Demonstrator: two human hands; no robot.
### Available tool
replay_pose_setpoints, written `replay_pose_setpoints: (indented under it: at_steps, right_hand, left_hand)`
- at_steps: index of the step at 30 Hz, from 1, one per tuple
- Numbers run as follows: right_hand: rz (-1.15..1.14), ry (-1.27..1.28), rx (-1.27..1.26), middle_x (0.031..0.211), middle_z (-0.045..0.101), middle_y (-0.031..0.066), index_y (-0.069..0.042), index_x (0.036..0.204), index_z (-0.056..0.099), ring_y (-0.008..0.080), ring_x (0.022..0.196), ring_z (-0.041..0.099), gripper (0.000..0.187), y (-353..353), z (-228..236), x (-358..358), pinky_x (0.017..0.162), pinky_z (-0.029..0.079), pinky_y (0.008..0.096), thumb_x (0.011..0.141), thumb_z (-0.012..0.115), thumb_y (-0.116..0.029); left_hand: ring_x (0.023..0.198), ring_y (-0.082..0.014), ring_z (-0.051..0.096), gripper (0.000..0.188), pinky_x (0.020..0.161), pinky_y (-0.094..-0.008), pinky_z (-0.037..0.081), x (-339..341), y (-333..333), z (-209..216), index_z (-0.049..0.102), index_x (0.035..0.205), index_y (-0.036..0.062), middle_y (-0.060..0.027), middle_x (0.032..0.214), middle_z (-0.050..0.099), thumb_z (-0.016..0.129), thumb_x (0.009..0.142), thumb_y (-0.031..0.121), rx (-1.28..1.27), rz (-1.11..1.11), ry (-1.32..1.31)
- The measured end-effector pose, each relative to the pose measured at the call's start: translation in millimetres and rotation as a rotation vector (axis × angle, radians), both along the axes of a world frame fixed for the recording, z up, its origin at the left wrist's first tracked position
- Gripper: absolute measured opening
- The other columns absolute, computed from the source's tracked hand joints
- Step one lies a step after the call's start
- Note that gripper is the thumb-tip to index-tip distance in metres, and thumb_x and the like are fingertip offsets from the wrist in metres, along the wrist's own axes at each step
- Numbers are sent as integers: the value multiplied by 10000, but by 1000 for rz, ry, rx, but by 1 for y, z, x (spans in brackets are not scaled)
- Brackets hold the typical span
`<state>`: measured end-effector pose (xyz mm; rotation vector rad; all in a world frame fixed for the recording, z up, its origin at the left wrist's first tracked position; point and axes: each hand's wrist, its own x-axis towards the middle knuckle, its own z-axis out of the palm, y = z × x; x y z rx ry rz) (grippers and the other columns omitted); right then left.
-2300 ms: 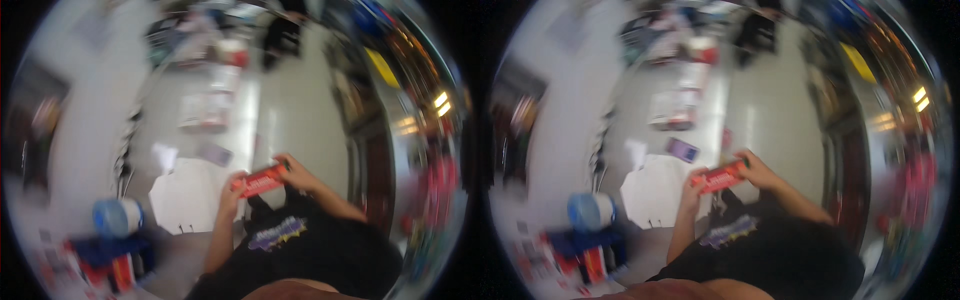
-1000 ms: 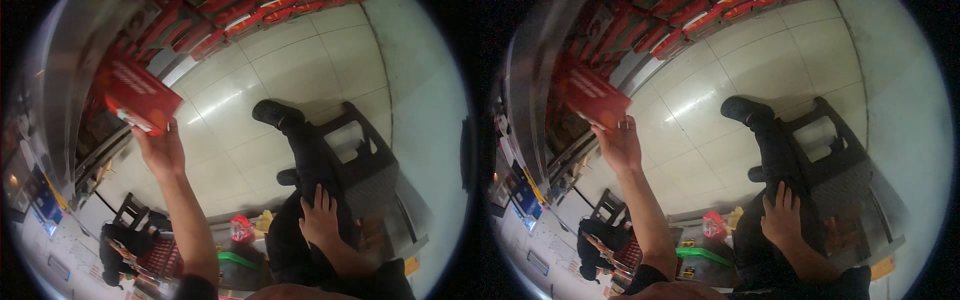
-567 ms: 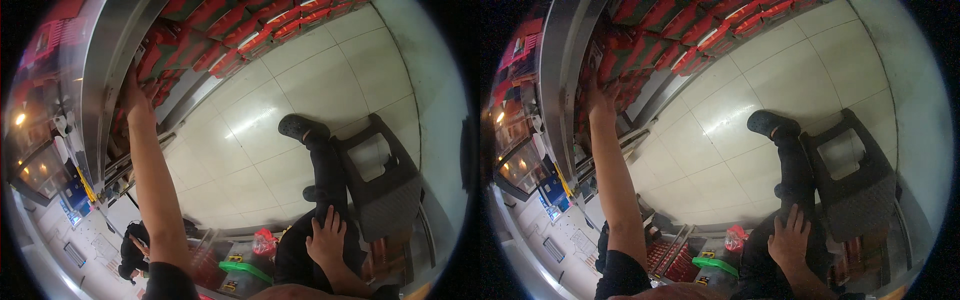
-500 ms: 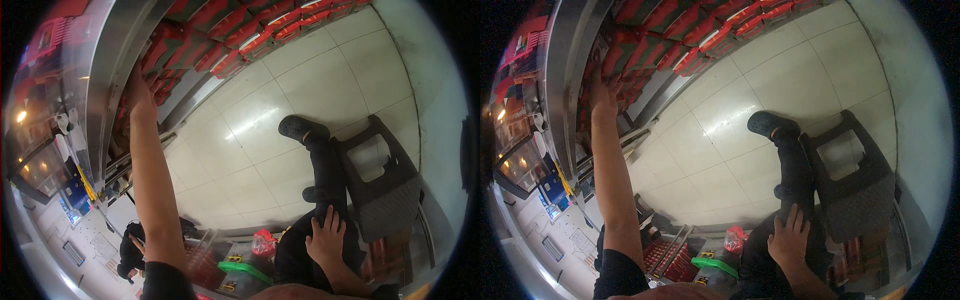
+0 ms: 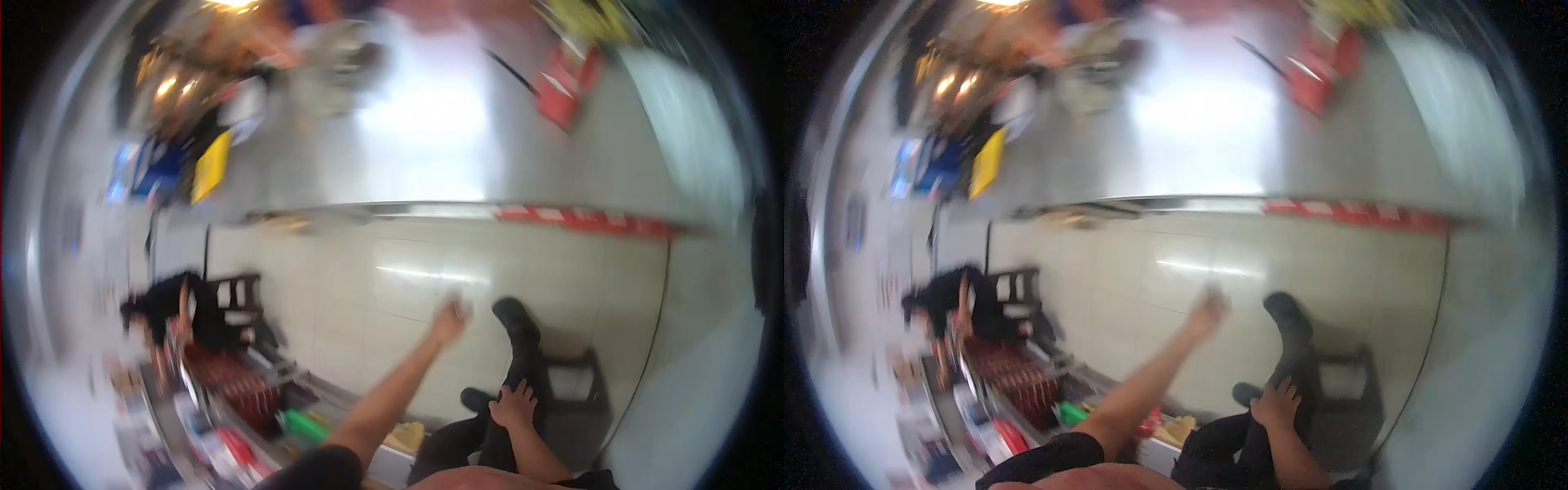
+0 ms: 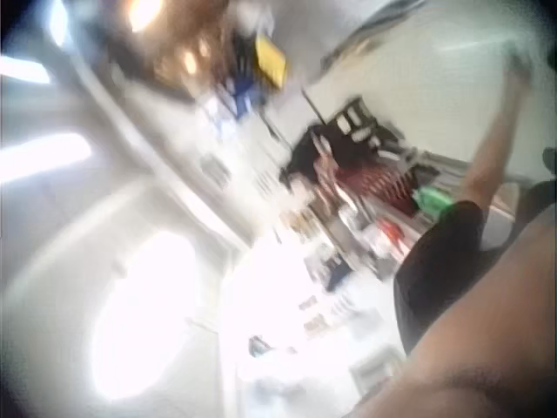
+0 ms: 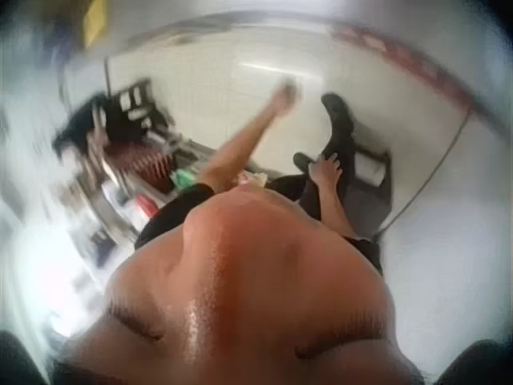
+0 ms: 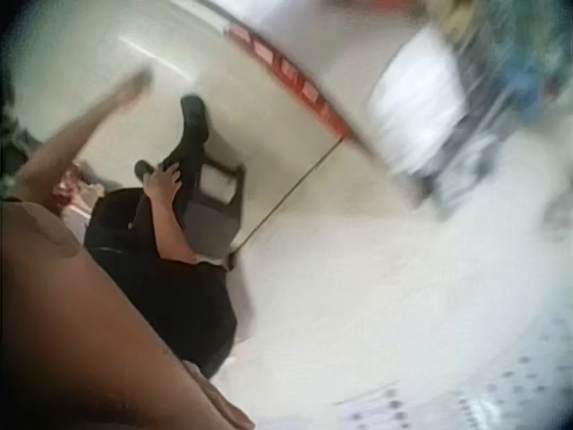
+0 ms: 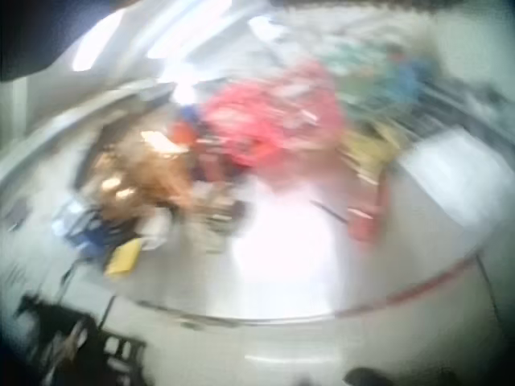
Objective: The person sits on a stool and folds flat cardboard pieces into small rectangular boxes. They insert packaged items into the boxes, close the flaps, and place the finished boxes onto a stack on the floor. The process is repeated for multiple units.
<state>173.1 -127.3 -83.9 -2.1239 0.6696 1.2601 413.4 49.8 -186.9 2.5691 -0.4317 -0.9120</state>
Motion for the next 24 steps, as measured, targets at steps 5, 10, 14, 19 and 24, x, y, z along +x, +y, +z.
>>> replay_pose_setpoints:
  at_steps: [5,10,14,19,24]
  right_hand:
    - [186,-109,187,1196,681,217,-54,1222,699,327,1198,630,412,-31,-45,43,1015,506,439,928,641,-337]
    - [1141,-9,143,998,741,205,-32,1129,717,374,973,709,349,-55,-59,146,872,553,484,946,625,-315]
    - [1714,-193,96,989,748,185,-61,1126,721,392,957,711,344,15,-36,206,846,560,486,938,625,-333]
    - [1792,-401,84,1113,729,217,9,1151,703,388,1055,690,414,252,-38,141,934,527,500,942,623,-338]
    - [1293,-384,981,954,716,120,47,1117,669,179,814,673,250,439,94,-63,739,548,308,985,628,-161]
  left_hand:
    - [1301,-381,497,573,1119,-477,365,-265,210,219,552,1362,54,-226,1405,541,524,1004,501,168,130,565]
    - [985,-357,694,418,919,-452,537,-477,317,342,521,1368,47,-240,1126,701,514,1040,305,293,1903,-599]
    - [993,-288,675,341,895,-405,529,-603,250,390,596,1248,26,-163,1104,696,646,962,204,145,2471,-1267]
    - [1388,-434,426,618,1120,-519,389,-685,165,327,523,1391,-9,-279,1503,452,728,902,308,676,2440,-500]
    - [1413,-462,377,775,1133,-541,391,-720,183,322,468,1473,6,-301,1566,367,755,880,414,625,2381,-106]
